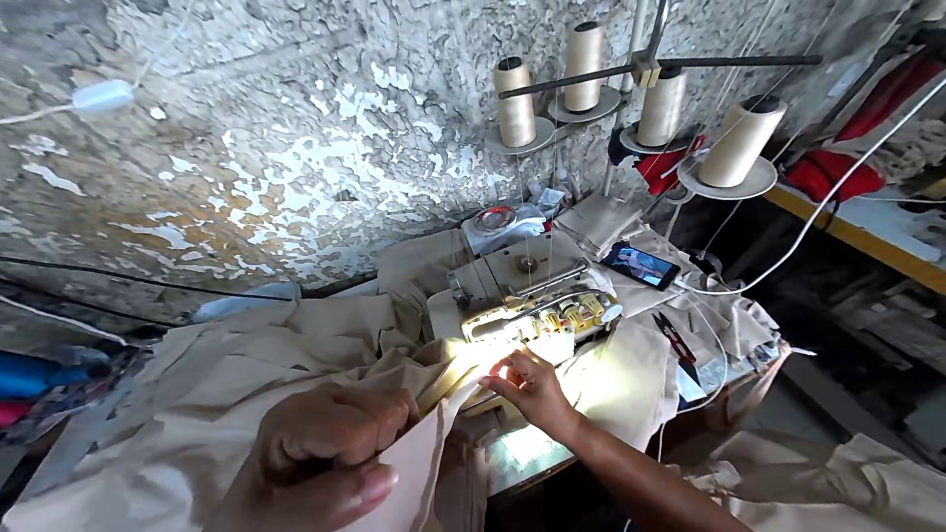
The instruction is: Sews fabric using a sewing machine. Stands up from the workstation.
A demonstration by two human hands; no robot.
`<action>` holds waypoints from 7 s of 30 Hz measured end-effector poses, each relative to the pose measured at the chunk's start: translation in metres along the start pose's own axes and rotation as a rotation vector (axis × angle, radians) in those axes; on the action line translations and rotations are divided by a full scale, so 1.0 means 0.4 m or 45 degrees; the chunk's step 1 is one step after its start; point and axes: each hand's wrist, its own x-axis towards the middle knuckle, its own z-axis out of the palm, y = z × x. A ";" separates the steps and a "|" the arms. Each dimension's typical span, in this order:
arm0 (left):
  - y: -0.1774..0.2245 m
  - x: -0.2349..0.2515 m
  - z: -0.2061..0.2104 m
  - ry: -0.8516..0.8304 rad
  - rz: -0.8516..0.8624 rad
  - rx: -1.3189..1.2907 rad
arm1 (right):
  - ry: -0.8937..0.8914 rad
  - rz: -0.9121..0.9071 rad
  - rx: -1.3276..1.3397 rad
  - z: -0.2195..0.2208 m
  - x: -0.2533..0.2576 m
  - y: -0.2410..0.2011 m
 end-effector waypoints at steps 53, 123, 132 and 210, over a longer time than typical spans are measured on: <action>0.000 0.011 -0.003 -0.137 0.017 0.049 | -0.500 0.228 0.046 -0.071 0.079 -0.020; 0.002 0.022 0.041 -0.274 -0.217 0.737 | -0.390 0.274 0.400 -0.068 -0.155 0.058; -0.015 0.009 0.044 -0.199 -0.363 0.538 | -0.347 0.288 0.305 -0.048 -0.168 0.080; -0.171 0.089 0.006 -0.558 -0.939 1.103 | -0.479 0.381 0.295 -0.044 -0.044 0.125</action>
